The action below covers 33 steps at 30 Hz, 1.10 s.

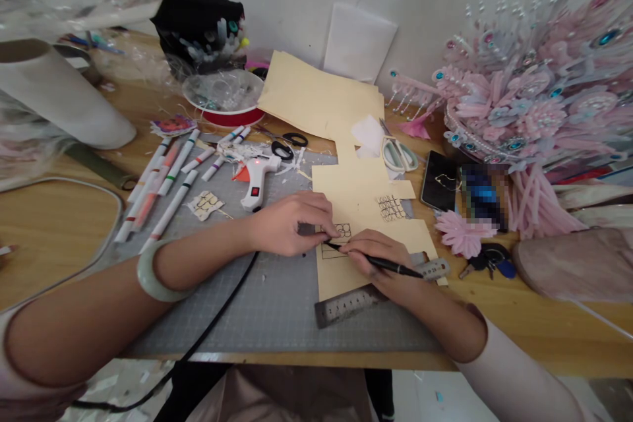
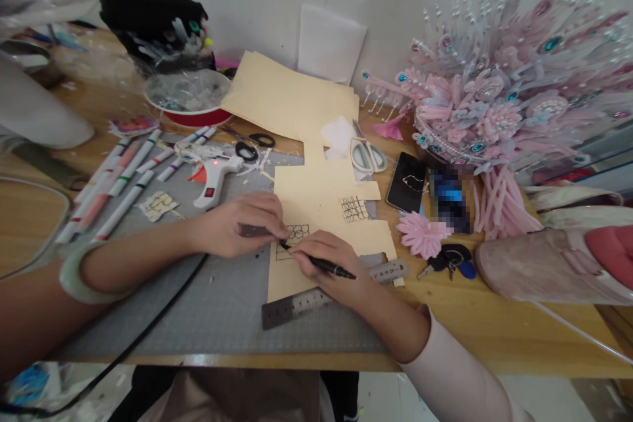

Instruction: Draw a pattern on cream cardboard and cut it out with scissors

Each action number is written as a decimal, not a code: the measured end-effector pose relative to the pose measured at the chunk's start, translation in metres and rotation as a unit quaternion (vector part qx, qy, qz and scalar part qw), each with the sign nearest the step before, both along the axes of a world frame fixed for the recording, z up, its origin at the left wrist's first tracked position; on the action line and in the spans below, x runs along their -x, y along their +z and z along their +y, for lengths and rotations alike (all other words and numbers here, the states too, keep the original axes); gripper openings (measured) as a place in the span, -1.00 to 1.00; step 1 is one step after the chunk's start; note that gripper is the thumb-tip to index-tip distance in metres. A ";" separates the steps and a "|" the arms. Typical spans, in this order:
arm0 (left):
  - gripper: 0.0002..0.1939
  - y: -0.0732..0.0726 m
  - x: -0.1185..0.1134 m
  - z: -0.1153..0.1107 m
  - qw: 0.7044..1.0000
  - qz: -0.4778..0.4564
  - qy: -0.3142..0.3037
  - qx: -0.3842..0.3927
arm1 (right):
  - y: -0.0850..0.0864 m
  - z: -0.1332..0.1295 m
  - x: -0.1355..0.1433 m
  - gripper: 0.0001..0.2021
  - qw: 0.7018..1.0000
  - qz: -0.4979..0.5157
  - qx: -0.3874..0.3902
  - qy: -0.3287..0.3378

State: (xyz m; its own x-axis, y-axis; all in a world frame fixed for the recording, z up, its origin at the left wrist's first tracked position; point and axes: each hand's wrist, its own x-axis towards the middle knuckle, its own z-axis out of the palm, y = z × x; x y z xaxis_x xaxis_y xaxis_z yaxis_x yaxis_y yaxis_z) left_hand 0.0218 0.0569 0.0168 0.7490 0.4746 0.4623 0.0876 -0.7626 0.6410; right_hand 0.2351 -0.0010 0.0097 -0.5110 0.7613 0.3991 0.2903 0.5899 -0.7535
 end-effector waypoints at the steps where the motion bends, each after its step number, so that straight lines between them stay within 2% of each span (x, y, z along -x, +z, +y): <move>1: -0.83 0.000 0.000 0.000 1.000 0.001 0.001 0.001 | 0.002 0.001 -0.001 -0.85 1.000 0.001 0.010 -0.024; 5: -0.83 0.003 0.002 -0.001 1.000 0.012 0.016 0.003 | 0.012 0.013 -0.003 -0.79 0.988 0.024 0.079 -0.134; 7: -0.81 0.005 0.003 -0.001 0.999 0.022 0.027 -0.003 | 0.019 0.026 -0.001 -0.77 0.980 0.023 0.122 -0.156; 10: -0.73 0.006 0.004 -0.001 0.999 0.031 0.013 -0.004 | 0.031 0.052 0.010 -0.72 0.977 -0.040 0.186 -0.097; 13: -0.68 0.004 0.005 0.000 1.000 0.027 0.001 0.009 | 0.037 0.077 0.028 -0.68 0.979 -0.097 0.180 -0.028; 15: -0.66 0.001 0.007 -0.001 0.999 0.038 0.007 0.020 | 0.036 0.092 0.042 -0.71 0.975 -0.137 0.175 0.022; 18: -0.62 -0.001 0.010 -0.001 0.997 0.068 0.019 0.037 | 0.030 0.107 0.059 -0.77 0.957 -0.175 0.184 0.139; 21: -0.60 0.001 0.011 -0.002 0.996 0.073 0.018 0.050 | 0.024 0.113 0.067 -0.78 0.937 -0.197 0.206 0.205; 30: -0.58 0.005 0.011 -0.001 0.997 0.066 0.018 0.033 | 0.019 0.110 0.065 -0.79 0.932 -0.208 0.212 0.209; 33: -0.65 0.005 0.011 -0.001 0.997 0.075 0.024 0.027 | 0.016 0.110 0.065 -0.81 0.934 -0.199 0.214 0.204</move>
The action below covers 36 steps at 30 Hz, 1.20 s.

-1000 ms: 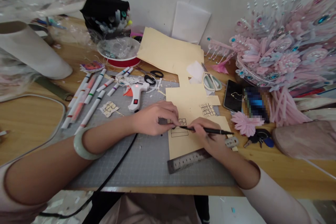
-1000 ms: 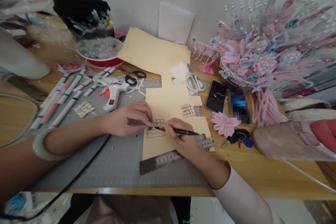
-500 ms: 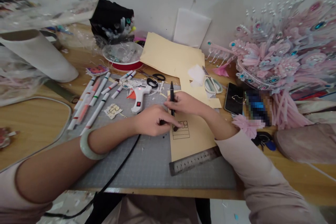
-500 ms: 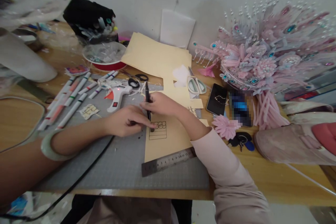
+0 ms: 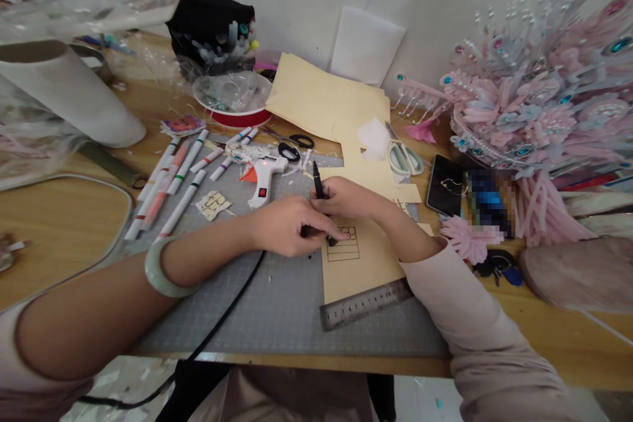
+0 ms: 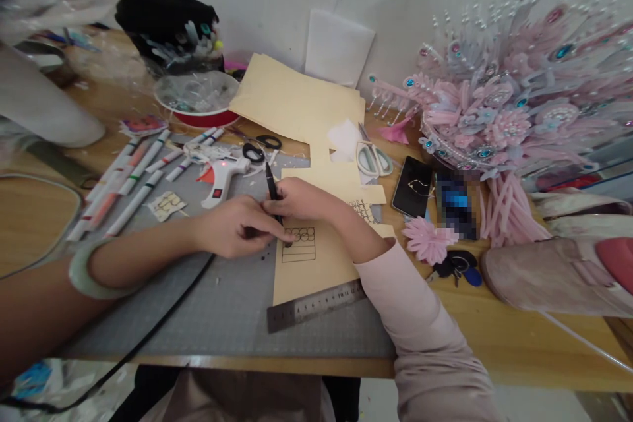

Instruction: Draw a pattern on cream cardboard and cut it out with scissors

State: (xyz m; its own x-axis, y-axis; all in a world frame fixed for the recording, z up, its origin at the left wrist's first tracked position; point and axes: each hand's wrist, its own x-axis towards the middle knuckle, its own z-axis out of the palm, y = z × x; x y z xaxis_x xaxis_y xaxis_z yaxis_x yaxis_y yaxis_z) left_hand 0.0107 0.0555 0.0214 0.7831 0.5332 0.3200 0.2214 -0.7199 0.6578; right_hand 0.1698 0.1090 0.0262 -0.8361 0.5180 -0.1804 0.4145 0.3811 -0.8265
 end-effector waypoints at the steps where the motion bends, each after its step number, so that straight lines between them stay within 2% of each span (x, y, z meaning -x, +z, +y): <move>1: -0.69 0.000 0.000 0.000 1.000 0.002 0.001 -0.001 | 0.000 0.000 0.000 -0.81 1.000 0.003 0.001 -0.003; 6: -0.79 -0.001 -0.002 0.000 1.000 -0.007 0.001 0.008 | 0.000 -0.001 -0.002 -0.81 1.000 0.012 0.007 -0.009; 17: -0.79 -0.001 -0.002 0.002 1.000 -0.012 -0.009 0.013 | 0.000 -0.001 -0.001 -0.79 1.000 -0.007 -0.005 0.002; 23: -0.79 0.000 -0.002 0.001 1.000 -0.002 -0.006 0.023 | 0.002 0.004 0.004 -0.77 0.998 -0.050 -0.023 0.024; 31: -0.79 0.001 -0.001 0.000 1.000 0.026 0.005 -0.002 | 0.005 0.002 0.008 -0.81 0.997 -0.058 -0.015 0.038; 36: -0.79 0.004 0.000 -0.001 0.999 0.039 0.005 -0.026 | 0.005 0.002 0.008 -0.81 0.995 -0.068 -0.043 0.052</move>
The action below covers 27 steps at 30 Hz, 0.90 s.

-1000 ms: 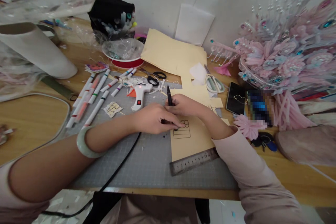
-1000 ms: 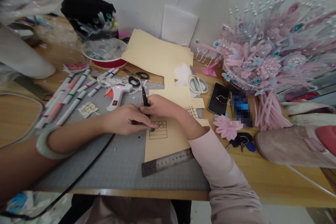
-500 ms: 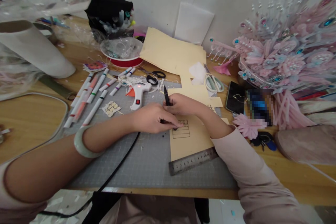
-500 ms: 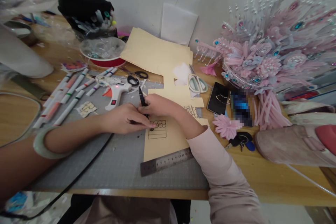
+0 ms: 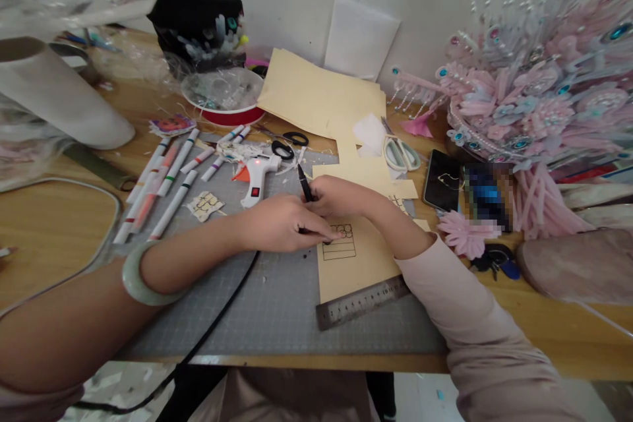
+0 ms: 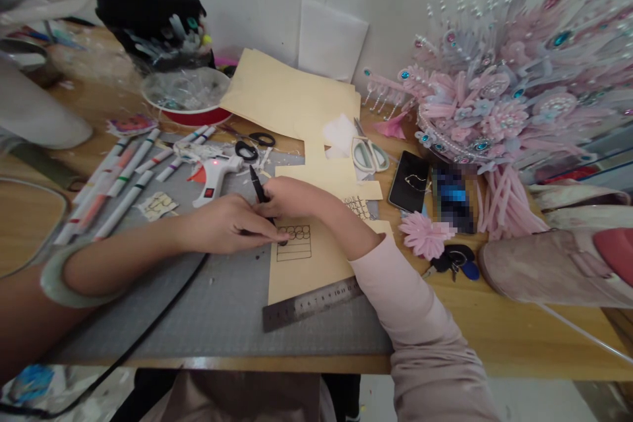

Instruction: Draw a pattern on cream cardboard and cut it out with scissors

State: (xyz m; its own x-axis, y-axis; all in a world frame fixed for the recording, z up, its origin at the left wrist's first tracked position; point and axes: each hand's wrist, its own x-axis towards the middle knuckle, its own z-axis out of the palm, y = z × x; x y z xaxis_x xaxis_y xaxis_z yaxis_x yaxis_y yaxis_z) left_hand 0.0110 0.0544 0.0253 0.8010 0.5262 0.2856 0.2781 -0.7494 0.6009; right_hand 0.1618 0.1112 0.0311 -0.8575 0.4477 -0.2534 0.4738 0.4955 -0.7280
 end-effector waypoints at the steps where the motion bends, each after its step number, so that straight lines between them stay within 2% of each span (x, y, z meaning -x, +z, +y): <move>1: -0.79 0.000 0.000 0.000 1.000 -0.001 0.000 -0.001 | -0.001 0.000 0.000 -0.81 1.000 -0.001 -0.003 0.002; 13: -0.79 0.001 -0.001 0.000 1.000 -0.002 0.007 0.024 | 0.003 -0.004 0.004 -0.72 0.995 -0.064 -0.070 -0.026; 19: -0.79 0.002 -0.002 0.000 1.000 -0.011 0.001 0.016 | 0.002 -0.004 0.002 -0.79 0.997 -0.028 -0.066 -0.036; 23: -0.79 0.002 -0.001 0.001 1.000 -0.014 0.002 0.012 | 0.001 -0.003 0.001 -0.79 0.998 -0.014 -0.036 -0.048; 27: -0.79 -0.001 0.000 0.001 0.999 0.001 0.002 0.037 | 0.001 -0.002 -0.005 -0.80 0.993 0.059 -0.001 -0.105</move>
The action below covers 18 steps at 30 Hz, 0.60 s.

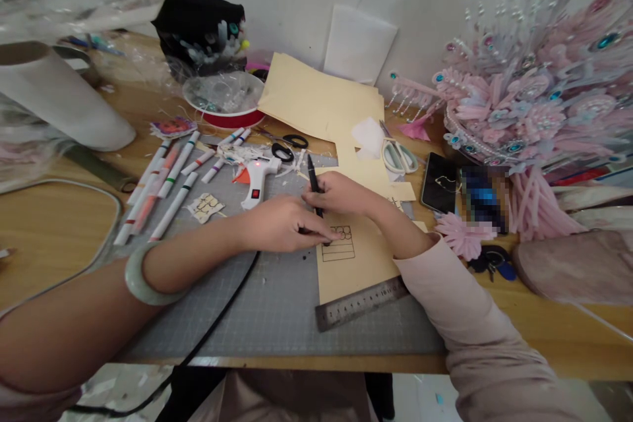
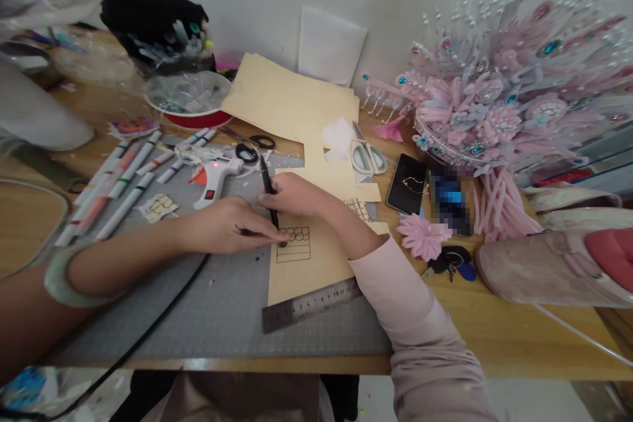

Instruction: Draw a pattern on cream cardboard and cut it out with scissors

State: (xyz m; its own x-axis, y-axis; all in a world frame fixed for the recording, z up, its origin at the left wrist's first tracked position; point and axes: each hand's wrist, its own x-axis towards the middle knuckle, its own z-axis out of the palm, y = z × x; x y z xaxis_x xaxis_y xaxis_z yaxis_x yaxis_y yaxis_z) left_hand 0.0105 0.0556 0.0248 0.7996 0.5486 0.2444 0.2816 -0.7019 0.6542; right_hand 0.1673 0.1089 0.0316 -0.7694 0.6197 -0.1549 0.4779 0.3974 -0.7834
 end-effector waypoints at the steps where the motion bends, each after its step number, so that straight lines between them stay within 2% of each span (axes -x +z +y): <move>1: -0.79 -0.001 0.000 0.000 1.000 0.002 -0.001 0.005 | 0.000 -0.001 -0.003 -0.79 0.999 0.025 -0.006 -0.036; 3: -0.79 -0.001 0.001 0.001 1.000 -0.001 -0.009 0.005 | 0.002 -0.004 -0.010 -0.75 0.988 0.078 -0.027 -0.133; 5: -0.78 -0.002 0.000 0.001 1.000 -0.003 -0.021 -0.014 | 0.004 -0.011 -0.020 -0.71 0.962 0.128 -0.040 -0.238; 7: -0.77 -0.002 0.000 0.001 0.999 0.002 -0.020 -0.044 | 0.005 -0.022 -0.032 -0.70 0.938 0.161 -0.043 -0.305; 11: -0.80 -0.002 0.000 0.001 0.996 -0.007 -0.011 -0.094 | 0.000 -0.049 -0.058 -0.70 0.909 0.163 -0.029 -0.383; 18: -0.82 -0.005 -0.003 0.001 0.990 -0.044 -0.022 -0.129 | -0.013 -0.083 -0.079 -0.73 0.882 0.155 -0.036 -0.443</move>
